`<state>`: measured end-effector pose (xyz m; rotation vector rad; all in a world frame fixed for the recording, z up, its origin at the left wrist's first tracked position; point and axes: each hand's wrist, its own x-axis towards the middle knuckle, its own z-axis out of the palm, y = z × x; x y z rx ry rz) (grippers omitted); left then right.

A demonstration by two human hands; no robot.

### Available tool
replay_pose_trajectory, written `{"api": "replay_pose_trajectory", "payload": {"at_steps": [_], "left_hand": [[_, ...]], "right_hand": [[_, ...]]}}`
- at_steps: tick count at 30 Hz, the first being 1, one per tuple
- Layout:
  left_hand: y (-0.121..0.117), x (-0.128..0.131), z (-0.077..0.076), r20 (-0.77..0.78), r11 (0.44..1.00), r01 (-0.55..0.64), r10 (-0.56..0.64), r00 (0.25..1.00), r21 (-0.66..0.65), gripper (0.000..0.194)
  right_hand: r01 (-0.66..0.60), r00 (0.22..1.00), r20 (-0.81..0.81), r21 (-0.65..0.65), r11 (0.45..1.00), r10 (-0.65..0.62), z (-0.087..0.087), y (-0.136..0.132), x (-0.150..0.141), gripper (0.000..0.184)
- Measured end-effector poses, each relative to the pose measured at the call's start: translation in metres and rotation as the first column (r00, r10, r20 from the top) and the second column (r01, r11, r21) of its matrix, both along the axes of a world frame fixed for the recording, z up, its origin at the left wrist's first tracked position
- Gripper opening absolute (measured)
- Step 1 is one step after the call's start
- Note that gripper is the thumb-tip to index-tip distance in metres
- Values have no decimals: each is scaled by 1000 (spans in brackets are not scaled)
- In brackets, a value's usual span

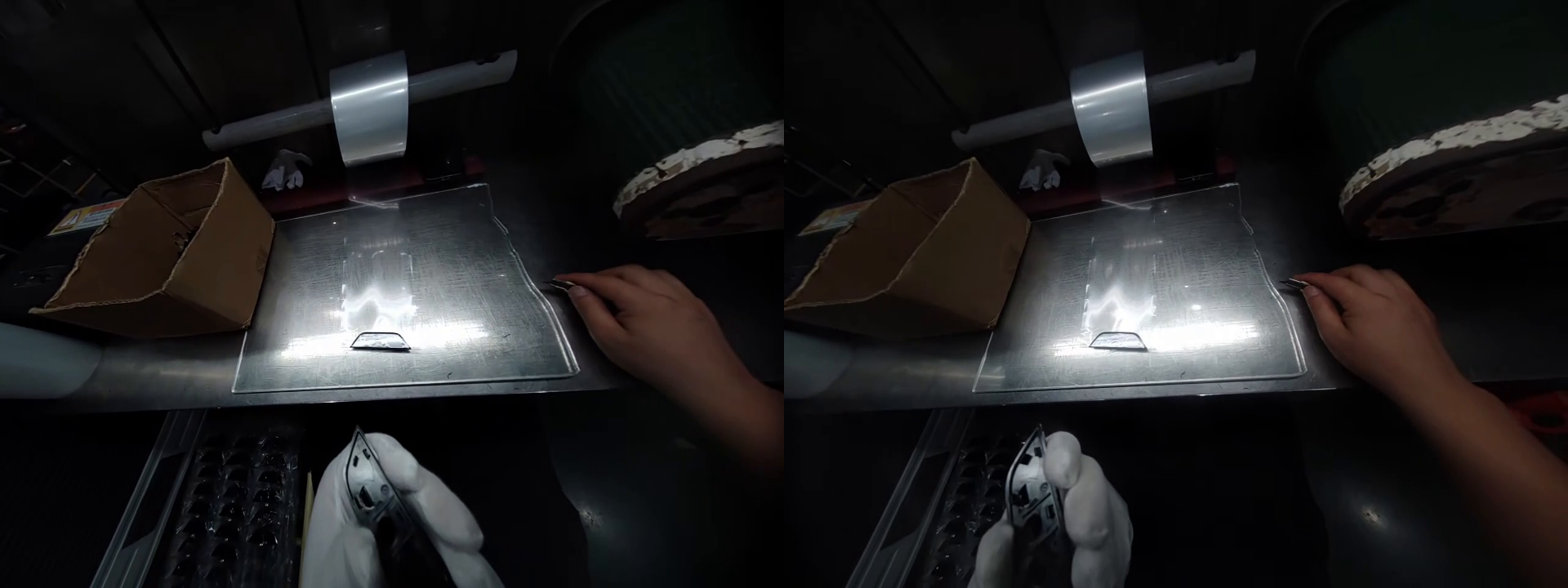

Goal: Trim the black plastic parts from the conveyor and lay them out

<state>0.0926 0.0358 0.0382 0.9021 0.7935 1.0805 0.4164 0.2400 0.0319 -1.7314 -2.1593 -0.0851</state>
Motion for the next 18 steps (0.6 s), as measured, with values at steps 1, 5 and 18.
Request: {"api": "replay_pose_trajectory", "payload": {"at_steps": [1,5,18], "left_hand": [[-2,-1,-1,7,999,19,-19,1000,-28,53],[0,-4,3,166,998,62,-58,984,-19,61],[21,-7,24,-209,997,18,-1,978,78,39]], "right_hand": [[-14,1000,7,28,1000,14,-3,1,-1,34],[-13,1000,2,86,996,13,-2,0,-3,37],[503,376,-679,-422,755,-630,-75,-149,16,40]]}}
